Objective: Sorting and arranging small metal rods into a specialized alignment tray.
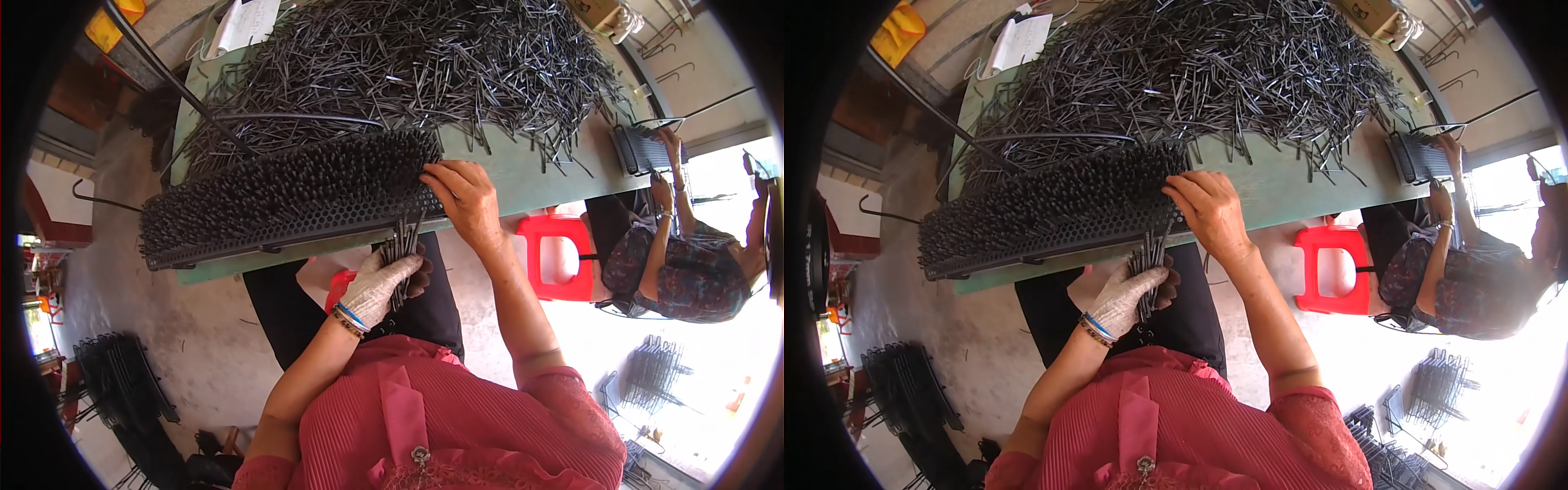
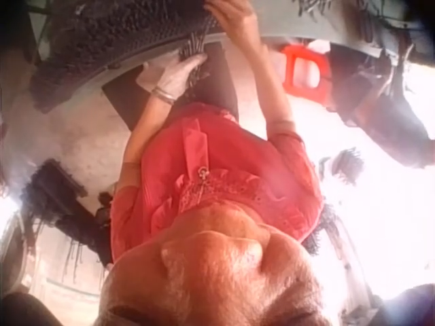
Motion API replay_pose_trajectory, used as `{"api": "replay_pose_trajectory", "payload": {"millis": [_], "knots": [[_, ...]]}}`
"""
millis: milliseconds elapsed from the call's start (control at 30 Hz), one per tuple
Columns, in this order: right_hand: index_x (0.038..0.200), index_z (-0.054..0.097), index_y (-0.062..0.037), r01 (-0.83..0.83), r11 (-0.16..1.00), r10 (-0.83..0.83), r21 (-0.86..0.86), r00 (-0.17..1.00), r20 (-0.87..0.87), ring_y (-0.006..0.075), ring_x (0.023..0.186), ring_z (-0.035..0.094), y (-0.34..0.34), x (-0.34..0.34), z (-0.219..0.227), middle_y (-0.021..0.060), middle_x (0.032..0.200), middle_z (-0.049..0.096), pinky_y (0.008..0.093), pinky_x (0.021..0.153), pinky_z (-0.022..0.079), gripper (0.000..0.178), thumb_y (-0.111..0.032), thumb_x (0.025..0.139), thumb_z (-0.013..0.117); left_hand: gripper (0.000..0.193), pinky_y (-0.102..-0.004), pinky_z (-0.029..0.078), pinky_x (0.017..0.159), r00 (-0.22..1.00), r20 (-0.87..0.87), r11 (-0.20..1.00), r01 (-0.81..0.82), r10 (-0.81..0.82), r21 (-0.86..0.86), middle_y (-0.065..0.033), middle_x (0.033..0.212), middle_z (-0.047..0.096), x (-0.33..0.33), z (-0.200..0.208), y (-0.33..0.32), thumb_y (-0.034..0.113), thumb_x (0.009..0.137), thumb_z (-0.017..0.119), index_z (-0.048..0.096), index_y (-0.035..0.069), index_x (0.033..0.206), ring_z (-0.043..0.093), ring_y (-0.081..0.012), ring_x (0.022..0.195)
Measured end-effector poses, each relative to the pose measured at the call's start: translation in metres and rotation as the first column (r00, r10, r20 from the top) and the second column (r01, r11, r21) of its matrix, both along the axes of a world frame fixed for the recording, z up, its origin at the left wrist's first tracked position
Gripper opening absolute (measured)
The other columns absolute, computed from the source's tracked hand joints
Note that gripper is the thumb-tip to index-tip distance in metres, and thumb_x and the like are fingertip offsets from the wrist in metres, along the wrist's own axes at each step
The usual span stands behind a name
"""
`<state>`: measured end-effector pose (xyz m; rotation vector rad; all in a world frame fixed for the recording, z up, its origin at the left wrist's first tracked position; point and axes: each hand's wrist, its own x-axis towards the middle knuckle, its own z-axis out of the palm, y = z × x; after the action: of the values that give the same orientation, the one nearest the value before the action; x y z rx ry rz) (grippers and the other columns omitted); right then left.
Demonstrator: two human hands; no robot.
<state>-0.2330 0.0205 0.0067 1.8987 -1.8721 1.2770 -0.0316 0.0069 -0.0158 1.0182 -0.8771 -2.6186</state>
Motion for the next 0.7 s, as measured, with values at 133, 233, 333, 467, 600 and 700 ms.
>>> {"api": "replay_pose_trajectory", "payload": {"millis": [133, 233, 333, 467, 600, 700], "knots": [[0.097, 0.069, -0.0038, 0.053, 0.999, -0.053, 0.006, 0.998, 0.041, 0.0278, 0.081, 0.062, 0.000, -0.001, -0.004, 0.0083, 0.090, 0.066, 0.0375, 0.074, 0.048, 0.020, -0.006, 0.078, 0.073, 0.025, -0.0277, 0.054, 0.066, 1.000, 0.003, 1.000, -0.004, 0.004, 0.018, -0.0089, 0.092, 0.067, -0.001, 0.001, 0.001, 0.017, 0.092, 0.063, 0.058, 0.002, 0.113, 0.066, -0.0167, 0.076], [0.102, 0.068, -0.0035, 0.051, 0.999, -0.051, -0.012, 0.999, 0.001, 0.0272, 0.080, 0.061, -0.001, -0.001, -0.001, 0.0083, 0.088, 0.066, 0.0364, 0.074, 0.048, 0.024, -0.005, 0.078, 0.073, 0.024, -0.0283, 0.055, 0.067, 1.000, -0.016, 1.000, -0.009, 0.009, 0.010, -0.0097, 0.093, 0.067, -0.002, 0.003, 0.000, 0.016, 0.093, 0.062, 0.058, 0.001, 0.112, 0.066, -0.0173, 0.078], [0.106, 0.068, -0.0044, 0.008, 1.000, -0.009, -0.018, 0.996, -0.093, 0.0263, 0.079, 0.061, 0.001, -0.004, 0.006, 0.0085, 0.087, 0.066, 0.0357, 0.072, 0.048, 0.029, -0.004, 0.078, 0.073, 0.023, -0.0299, 0.056, 0.068, 0.999, -0.023, 0.999, -0.035, 0.035, 0.020, -0.0111, 0.094, 0.067, -0.005, 0.006, -0.001, 0.014, 0.094, 0.060, 0.058, 0.001, 0.112, 0.067, -0.0184, 0.079], [0.108, 0.068, -0.0049, -0.051, 0.999, 0.052, 0.016, 0.993, -0.106, 0.0253, 0.077, 0.061, -0.001, -0.006, 0.014, 0.0086, 0.086, 0.066, 0.0354, 0.071, 0.049, 0.032, -0.004, 0.076, 0.074, 0.024, -0.0308, 0.058, 0.066, 0.996, -0.010, 0.995, -0.084, 0.084, 0.046, -0.0124, 0.095, 0.067, -0.006, 0.007, -0.001, 0.012, 0.095, 0.055, 0.056, 0.000, 0.116, 0.067, -0.0203, 0.077], [0.106, 0.068, -0.0044, -0.057, 0.998, 0.059, 0.022, 0.994, -0.094, 0.0255, 0.076, 0.061, -0.001, -0.012, 0.008, 0.0088, 0.085, 0.067, 0.0357, 0.071, 0.049, 0.031, -0.004, 0.076, 0.074, 0.025, -0.0308, 0.057, 0.064, 0.998, 0.006, 0.998, -0.058, 0.058, 0.012, -0.0118, 0.092, 0.068, -0.004, 0.011, -0.001, 0.015, 0.094, 0.059, 0.056, 0.002, 0.115, 0.068, -0.0188, 0.075], [0.104, 0.068, -0.0041, -0.039, 0.999, 0.039, 0.012, 0.998, -0.056, 0.0259, 0.077, 0.061, 0.000, -0.013, 0.000, 0.0091, 0.087, 0.068, 0.0352, 0.071, 0.049, 0.029, -0.004, 0.076, 0.074, 0.025, -0.0291, 0.056, 0.063, 1.000, 0.019, 1.000, -0.021, 0.021, -0.016, -0.0108, 0.092, 0.068, -0.003, 0.009, -0.001, 0.016, 0.094, 0.060, 0.056, 0.003, 0.115, 0.067, -0.0171, 0.074]]}}
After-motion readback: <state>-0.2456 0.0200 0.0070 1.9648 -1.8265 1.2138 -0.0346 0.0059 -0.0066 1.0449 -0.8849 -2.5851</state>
